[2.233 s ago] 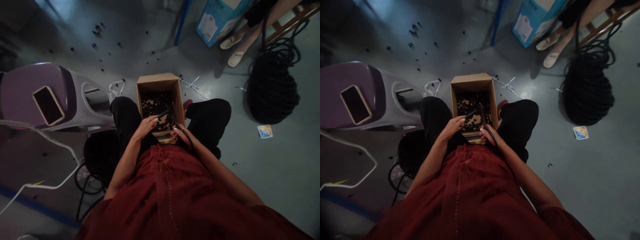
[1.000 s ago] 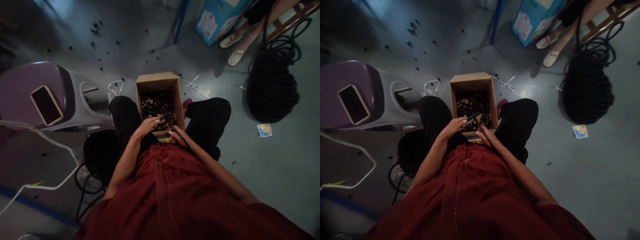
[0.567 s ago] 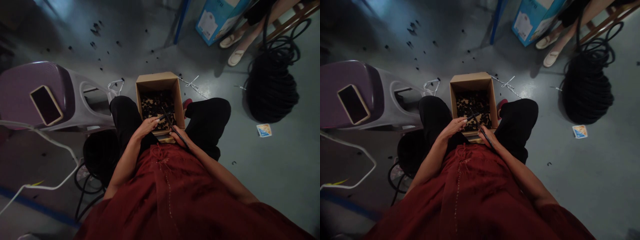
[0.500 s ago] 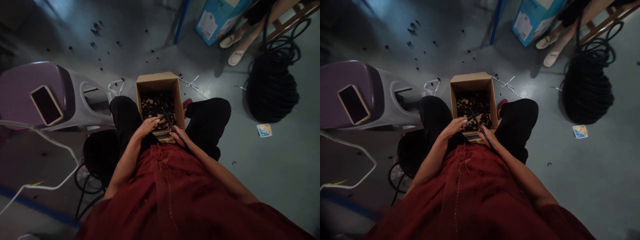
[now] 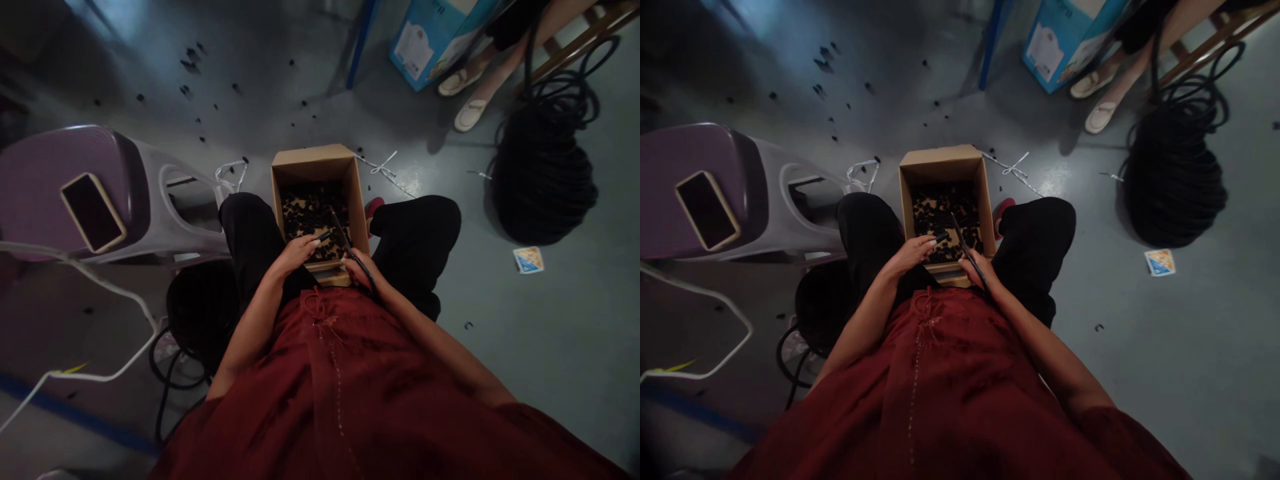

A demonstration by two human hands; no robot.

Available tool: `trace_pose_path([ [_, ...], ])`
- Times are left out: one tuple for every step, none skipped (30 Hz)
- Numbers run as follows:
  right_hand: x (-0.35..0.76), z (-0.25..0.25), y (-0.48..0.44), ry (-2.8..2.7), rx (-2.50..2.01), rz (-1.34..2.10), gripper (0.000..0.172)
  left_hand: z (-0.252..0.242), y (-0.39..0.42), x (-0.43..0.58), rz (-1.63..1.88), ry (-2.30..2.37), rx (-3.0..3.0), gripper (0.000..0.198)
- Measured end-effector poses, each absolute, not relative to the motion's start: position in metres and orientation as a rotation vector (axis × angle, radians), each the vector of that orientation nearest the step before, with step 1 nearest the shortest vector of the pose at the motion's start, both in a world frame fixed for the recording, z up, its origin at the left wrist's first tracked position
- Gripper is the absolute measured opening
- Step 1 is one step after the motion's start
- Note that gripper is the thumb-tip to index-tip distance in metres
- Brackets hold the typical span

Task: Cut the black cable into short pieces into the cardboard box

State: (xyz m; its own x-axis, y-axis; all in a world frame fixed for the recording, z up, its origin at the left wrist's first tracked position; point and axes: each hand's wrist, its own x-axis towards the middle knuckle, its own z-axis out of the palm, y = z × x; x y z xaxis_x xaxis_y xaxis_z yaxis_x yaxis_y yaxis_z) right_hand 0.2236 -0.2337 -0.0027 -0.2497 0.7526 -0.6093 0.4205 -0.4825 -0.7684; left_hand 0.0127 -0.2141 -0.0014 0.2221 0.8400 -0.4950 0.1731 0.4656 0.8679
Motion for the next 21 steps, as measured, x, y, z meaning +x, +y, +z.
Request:
trace_pose_path([
  [0.224,-0.003,-0.234,-1.334,-1.709,1.842,0.023,0.001,-0.214,0.013,0.594,1.291,1.003,0.028],
  [0.224,-0.002,-0.235,-1.267,-1.680,1.878,0.026,0.004,-0.213,0.013,0.592,1.292,0.986,0.027],
  [0.224,-0.001,-0.235,-1.228,-1.641,1.907,0.028,0.007,-0.213,0.013,0.589,1.293,0.967,0.025],
  [0.224,0.001,-0.236,-1.202,-1.595,1.933,0.030,0.010,-0.212,0.014,0.585,1.292,0.948,0.024],
  [0.224,0.003,-0.236,-1.182,-1.558,1.950,0.032,0.013,-0.212,0.014,0.581,1.289,0.931,0.024],
  [0.223,0.005,-0.235,-1.163,-1.534,1.956,0.034,0.015,-0.212,0.015,0.578,1.283,0.919,0.024],
  [0.222,0.007,-0.234,-1.136,-1.525,1.953,0.036,0.016,-0.212,0.015,0.574,1.275,0.911,0.025],
  [0.221,0.008,-0.232,-1.096,-1.526,1.947,0.037,0.017,-0.212,0.015,0.569,1.266,0.909,0.027],
  [0.219,0.009,-0.229,-1.046,-1.531,1.940,0.038,0.018,-0.212,0.015,0.563,1.258,0.915,0.029],
  [0.217,0.009,-0.226,-0.990,-1.534,1.932,0.040,0.019,-0.213,0.015,0.559,1.253,0.926,0.030],
  [0.214,0.009,-0.221,-0.935,-1.533,1.922,0.043,0.019,-0.214,0.014,0.557,1.248,0.943,0.032],
  [0.211,0.008,-0.216,-0.890,-1.526,1.909,0.045,0.019,-0.214,0.014,0.558,1.244,0.965,0.033],
  [0.207,0.007,-0.211,-0.863,-1.510,1.894,0.047,0.019,-0.215,0.013,0.559,1.241,0.989,0.033],
  [0.204,0.006,-0.206,-0.856,-1.488,1.879,0.049,0.020,-0.216,0.012,0.560,1.239,1.011,0.034],
  [0.200,0.004,-0.200,-0.864,-1.467,1.863,0.049,0.020,-0.216,0.012,0.560,1.236,1.031,0.035],
  [0.196,0.004,-0.196,-0.881,-1.446,1.851,0.049,0.021,-0.217,0.012,0.559,1.232,1.047,0.035],
  [0.193,0.003,-0.192,-0.902,-1.428,1.841,0.048,0.022,-0.218,0.012,0.555,1.230,1.063,0.036],
  [0.190,0.004,-0.189,-0.923,-1.412,1.836,0.047,0.023,-0.218,0.012,0.550,1.231,1.080,0.036],
  [0.188,0.004,-0.186,-0.942,-1.402,1.830,0.046,0.024,-0.219,0.013,0.545,1.238,1.104,0.036],
  [0.186,0.005,-0.184,-0.957,-1.393,1.826,0.046,0.026,-0.220,0.014,0.542,1.250,1.133,0.036],
  [0.184,0.006,-0.183,-0.967,-1.385,1.823,0.046,0.027,-0.220,0.015,0.542,1.271,1.168,0.035],
])
